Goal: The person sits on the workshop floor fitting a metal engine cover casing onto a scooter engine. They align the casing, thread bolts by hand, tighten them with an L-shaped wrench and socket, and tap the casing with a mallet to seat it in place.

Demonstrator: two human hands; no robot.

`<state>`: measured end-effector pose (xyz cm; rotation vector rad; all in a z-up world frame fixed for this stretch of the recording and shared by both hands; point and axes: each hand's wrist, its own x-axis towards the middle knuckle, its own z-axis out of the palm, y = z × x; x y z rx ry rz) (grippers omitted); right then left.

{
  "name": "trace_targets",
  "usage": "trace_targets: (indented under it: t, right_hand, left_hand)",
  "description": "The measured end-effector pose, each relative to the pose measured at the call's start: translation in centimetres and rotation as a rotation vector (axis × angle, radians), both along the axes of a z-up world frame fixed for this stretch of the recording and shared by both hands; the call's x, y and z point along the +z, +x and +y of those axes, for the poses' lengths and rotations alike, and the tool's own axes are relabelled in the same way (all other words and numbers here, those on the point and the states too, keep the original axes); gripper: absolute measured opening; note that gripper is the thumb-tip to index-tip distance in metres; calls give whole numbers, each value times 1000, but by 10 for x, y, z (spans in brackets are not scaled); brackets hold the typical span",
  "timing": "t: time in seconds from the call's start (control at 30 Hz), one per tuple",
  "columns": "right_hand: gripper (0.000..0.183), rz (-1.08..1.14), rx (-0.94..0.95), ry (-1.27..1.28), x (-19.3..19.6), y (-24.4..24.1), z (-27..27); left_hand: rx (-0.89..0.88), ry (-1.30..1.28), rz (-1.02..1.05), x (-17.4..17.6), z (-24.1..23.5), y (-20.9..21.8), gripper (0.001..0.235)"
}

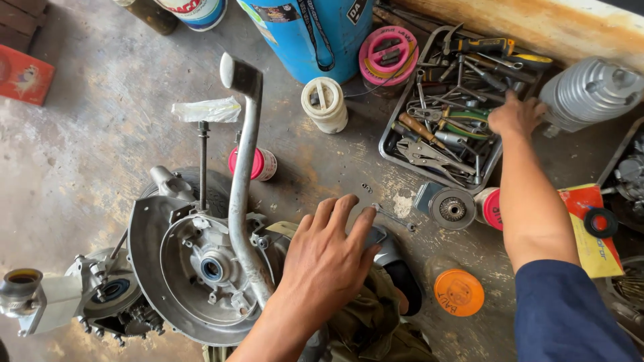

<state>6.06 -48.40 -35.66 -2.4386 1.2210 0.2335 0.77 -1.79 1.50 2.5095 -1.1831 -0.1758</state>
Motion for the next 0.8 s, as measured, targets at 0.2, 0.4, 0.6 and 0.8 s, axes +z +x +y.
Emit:
trace_targets:
  t: [0.2,0.4,0.6,0.8]
  right_hand:
    - [44,169,42,-242,-41,23,-19]
    - [36,139,-15,-213,-42,28,-18]
    - [29,-204,-53,-501,-22,2,21]
    - [51,-435,126,-451,38,-30,58]
  left_hand:
    - [-21,35,-20,0,-5,0,49]
    - [-31,81,-26,-5,-7,-4,53]
    - [-101,76,-62,-56,-8,-4,81]
    - [-146,98,-76,-56,-16,-3,85]
